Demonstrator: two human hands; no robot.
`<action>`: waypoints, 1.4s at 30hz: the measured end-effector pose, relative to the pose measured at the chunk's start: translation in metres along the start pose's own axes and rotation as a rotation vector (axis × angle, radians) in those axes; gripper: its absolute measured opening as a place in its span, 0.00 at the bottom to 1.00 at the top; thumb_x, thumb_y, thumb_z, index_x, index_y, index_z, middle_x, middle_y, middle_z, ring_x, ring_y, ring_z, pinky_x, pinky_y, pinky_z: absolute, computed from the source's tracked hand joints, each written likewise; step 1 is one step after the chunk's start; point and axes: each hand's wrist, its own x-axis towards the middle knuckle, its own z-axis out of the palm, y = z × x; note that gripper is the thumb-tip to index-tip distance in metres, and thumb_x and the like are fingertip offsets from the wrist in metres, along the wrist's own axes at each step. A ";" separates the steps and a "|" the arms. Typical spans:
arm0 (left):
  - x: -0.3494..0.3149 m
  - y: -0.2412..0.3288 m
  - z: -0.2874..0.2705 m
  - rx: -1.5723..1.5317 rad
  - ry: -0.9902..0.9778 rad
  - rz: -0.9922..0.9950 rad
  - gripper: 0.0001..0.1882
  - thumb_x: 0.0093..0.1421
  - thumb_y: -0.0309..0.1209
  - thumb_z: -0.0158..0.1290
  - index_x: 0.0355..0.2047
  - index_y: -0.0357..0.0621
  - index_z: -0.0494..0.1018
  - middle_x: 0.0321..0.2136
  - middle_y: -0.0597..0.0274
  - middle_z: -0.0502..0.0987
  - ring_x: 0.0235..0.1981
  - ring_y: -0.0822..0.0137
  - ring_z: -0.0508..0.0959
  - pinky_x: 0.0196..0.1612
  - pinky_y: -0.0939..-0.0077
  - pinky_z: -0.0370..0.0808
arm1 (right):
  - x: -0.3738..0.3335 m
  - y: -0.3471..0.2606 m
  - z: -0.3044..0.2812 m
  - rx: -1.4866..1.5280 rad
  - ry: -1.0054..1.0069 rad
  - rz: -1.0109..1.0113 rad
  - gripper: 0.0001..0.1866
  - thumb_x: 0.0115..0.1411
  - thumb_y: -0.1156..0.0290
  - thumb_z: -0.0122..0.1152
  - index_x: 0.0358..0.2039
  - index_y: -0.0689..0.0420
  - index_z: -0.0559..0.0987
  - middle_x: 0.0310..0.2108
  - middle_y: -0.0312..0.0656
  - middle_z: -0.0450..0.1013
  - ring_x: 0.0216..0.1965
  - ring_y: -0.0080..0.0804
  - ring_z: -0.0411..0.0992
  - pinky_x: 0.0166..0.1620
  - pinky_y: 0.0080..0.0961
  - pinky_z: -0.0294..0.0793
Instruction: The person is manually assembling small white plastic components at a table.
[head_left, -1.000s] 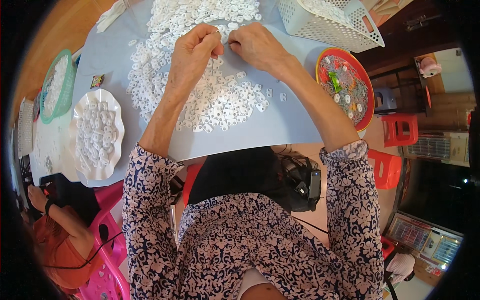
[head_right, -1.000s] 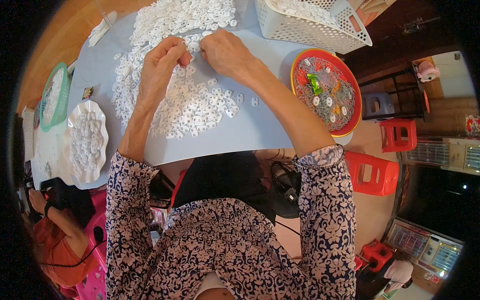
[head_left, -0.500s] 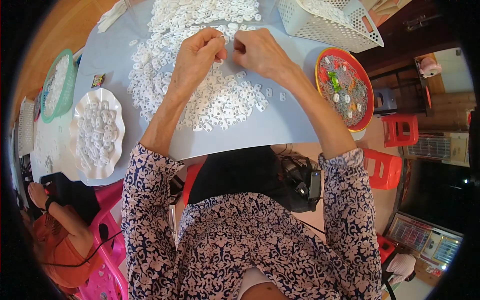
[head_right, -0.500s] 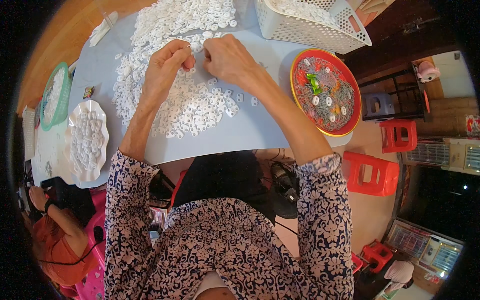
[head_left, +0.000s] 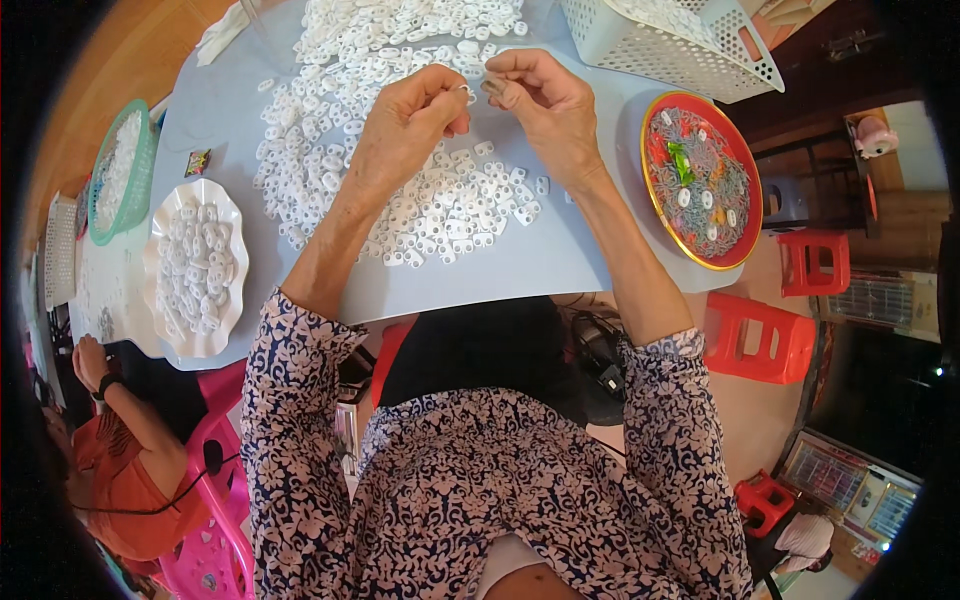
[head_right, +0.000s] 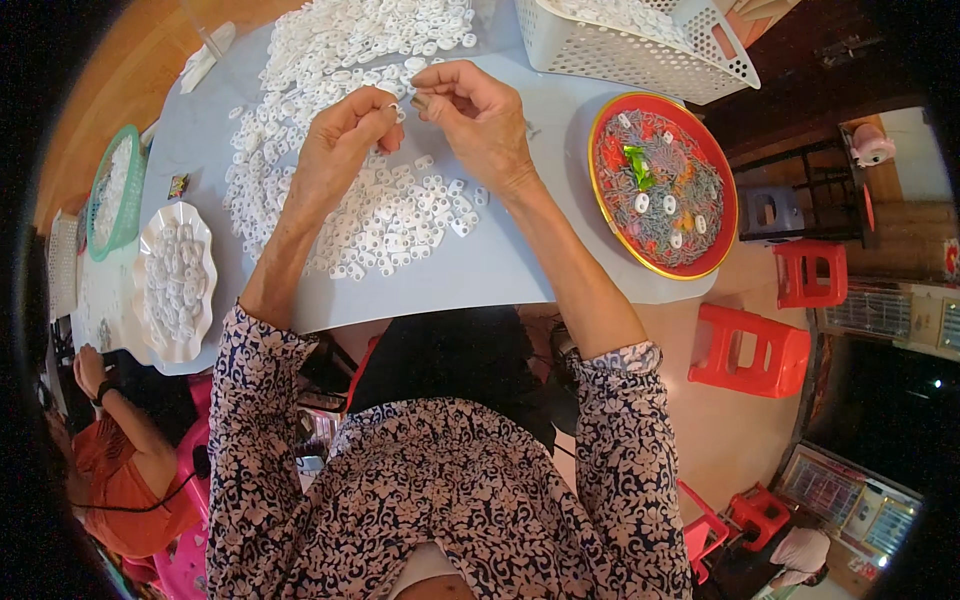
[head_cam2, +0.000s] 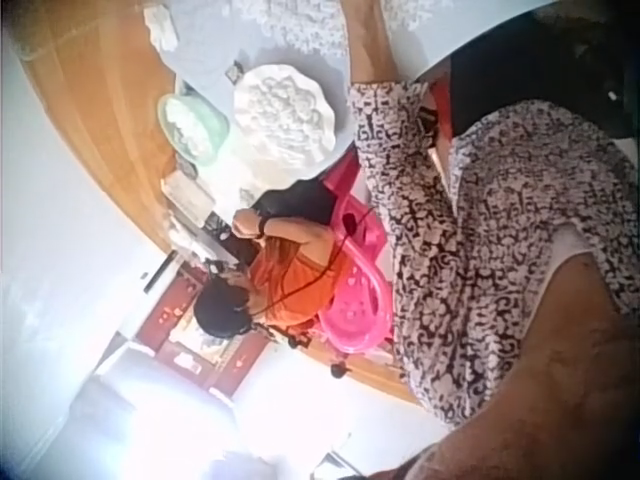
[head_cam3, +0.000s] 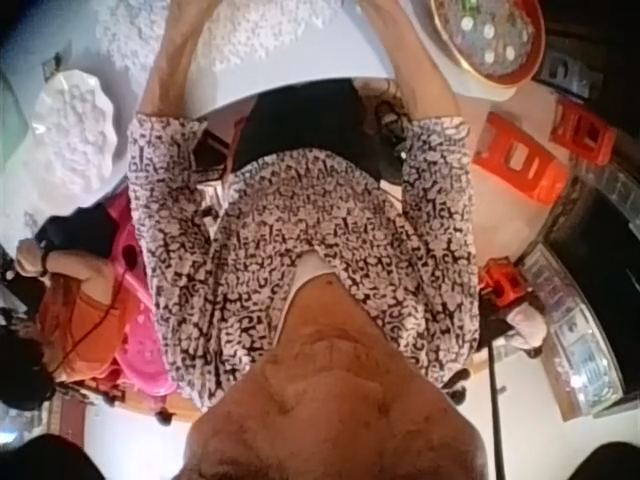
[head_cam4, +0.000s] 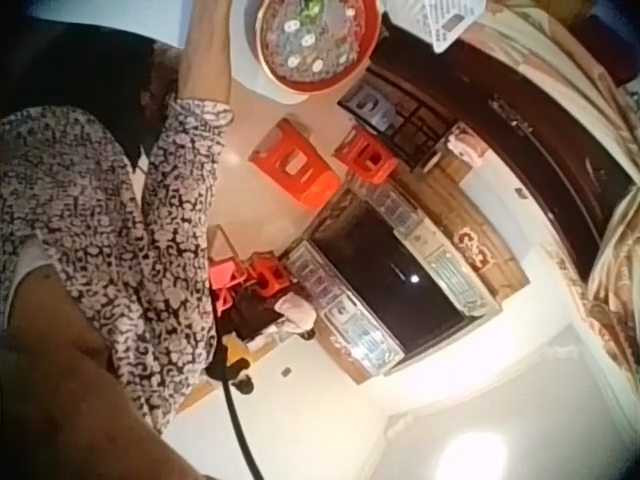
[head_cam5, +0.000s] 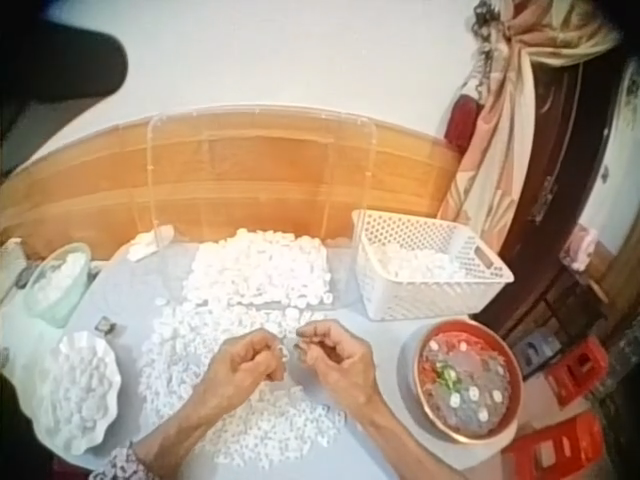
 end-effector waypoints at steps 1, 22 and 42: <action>0.000 0.000 0.000 0.001 0.000 -0.003 0.08 0.60 0.30 0.47 0.31 0.38 0.72 0.19 0.67 0.73 0.23 0.78 0.70 0.30 0.82 0.68 | 0.000 0.000 0.001 0.012 -0.010 -0.009 0.09 0.57 0.79 0.56 0.39 0.63 0.76 0.32 0.37 0.75 0.33 0.20 0.73 0.40 0.19 0.76; -0.003 -0.005 0.006 0.057 0.019 0.003 0.08 0.61 0.30 0.47 0.33 0.38 0.72 0.19 0.68 0.72 0.23 0.78 0.69 0.30 0.83 0.68 | 0.000 0.007 0.002 0.001 -0.020 -0.025 0.05 0.56 0.77 0.59 0.34 0.62 0.77 0.27 0.34 0.75 0.28 0.16 0.71 0.34 0.14 0.71; -0.001 -0.004 0.004 0.007 -0.024 0.042 0.07 0.60 0.28 0.47 0.32 0.38 0.72 0.22 0.64 0.77 0.25 0.78 0.72 0.31 0.82 0.69 | -0.003 0.000 0.002 -0.059 -0.026 0.040 0.11 0.60 0.67 0.58 0.28 0.62 0.78 0.22 0.33 0.73 0.23 0.15 0.65 0.28 0.13 0.67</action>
